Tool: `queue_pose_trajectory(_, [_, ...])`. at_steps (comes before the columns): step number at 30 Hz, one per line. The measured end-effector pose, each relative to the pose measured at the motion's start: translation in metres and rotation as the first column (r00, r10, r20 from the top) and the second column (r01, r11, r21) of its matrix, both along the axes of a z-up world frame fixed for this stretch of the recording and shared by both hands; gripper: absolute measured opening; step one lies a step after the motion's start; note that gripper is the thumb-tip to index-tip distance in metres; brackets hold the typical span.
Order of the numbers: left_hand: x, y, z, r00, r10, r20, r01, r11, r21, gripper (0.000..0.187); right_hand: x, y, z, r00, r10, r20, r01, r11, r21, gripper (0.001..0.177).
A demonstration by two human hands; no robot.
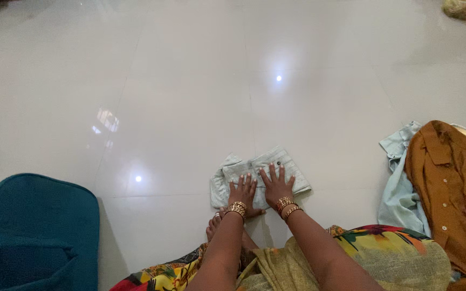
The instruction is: The person folds shirts by hand and places them into a blue bag on the floor.
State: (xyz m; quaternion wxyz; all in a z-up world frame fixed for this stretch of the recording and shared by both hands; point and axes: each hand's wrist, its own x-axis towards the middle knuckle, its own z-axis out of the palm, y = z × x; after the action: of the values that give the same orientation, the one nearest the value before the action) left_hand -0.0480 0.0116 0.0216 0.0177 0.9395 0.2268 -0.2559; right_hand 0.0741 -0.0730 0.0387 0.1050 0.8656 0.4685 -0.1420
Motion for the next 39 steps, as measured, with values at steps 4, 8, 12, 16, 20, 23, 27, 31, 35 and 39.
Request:
queue_pose_trajectory(4, [-0.007,0.019,-0.011,0.995,-0.034,0.097,0.041,0.997,-0.065,0.110,-0.016,-0.005,0.012,0.998,-0.055,0.028,0.055,0.998,-0.029,0.081])
queue_pose_trajectory(8, [-0.014,0.025,-0.018,0.978,0.050,0.200,-0.018,0.987,-0.157,0.082,-0.033,-0.006,0.034,0.992,-0.111,-0.065,0.105,0.991,-0.088,0.082])
queue_pose_trajectory(12, [-0.010,0.024,-0.021,0.936,0.107,0.336,-0.069,0.990,-0.122,0.058,-0.042,0.000,0.038,0.981,-0.148,-0.124,0.146,0.989,-0.024,0.072])
queue_pose_trajectory(16, [-0.002,0.019,-0.009,0.933,0.156,0.324,-0.138,0.987,-0.077,0.055,-0.017,0.001,0.017,0.994,-0.071,-0.084,0.082,0.987,0.138,0.058])
queue_pose_trajectory(20, [0.020,0.008,-0.007,0.913,0.183,0.364,-0.172,0.983,-0.063,0.067,0.029,-0.007,-0.030,0.993,0.024,0.116,-0.063,0.937,0.343,0.052])
queue_pose_trajectory(23, [0.041,-0.010,-0.015,0.886,0.093,0.454,-0.107,0.994,0.005,0.074,0.056,-0.009,-0.064,0.963,0.045,0.266,-0.166,0.878,0.449,0.054])
queue_pose_trajectory(27, [0.057,-0.035,-0.021,0.908,-0.045,0.416,0.006,0.996,0.094,0.075,0.071,-0.019,-0.069,0.974,-0.022,0.225,-0.069,0.919,0.389,0.057])
queue_pose_trajectory(31, [0.045,-0.035,-0.020,0.925,0.044,0.376,-0.005,0.994,-0.105,0.081,0.061,-0.028,-0.051,0.992,-0.118,0.053,0.092,0.930,0.355,0.060])
queue_pose_trajectory(35, [0.040,-0.032,-0.017,0.937,0.044,0.346,-0.002,0.993,-0.119,0.081,0.059,-0.026,-0.052,0.994,-0.106,0.013,0.093,0.916,0.390,0.060])
queue_pose_trajectory(39, [0.040,-0.030,-0.016,0.939,0.051,0.341,-0.003,0.990,-0.139,0.081,0.057,-0.023,-0.043,0.991,-0.131,-0.006,0.126,0.936,0.328,0.063])
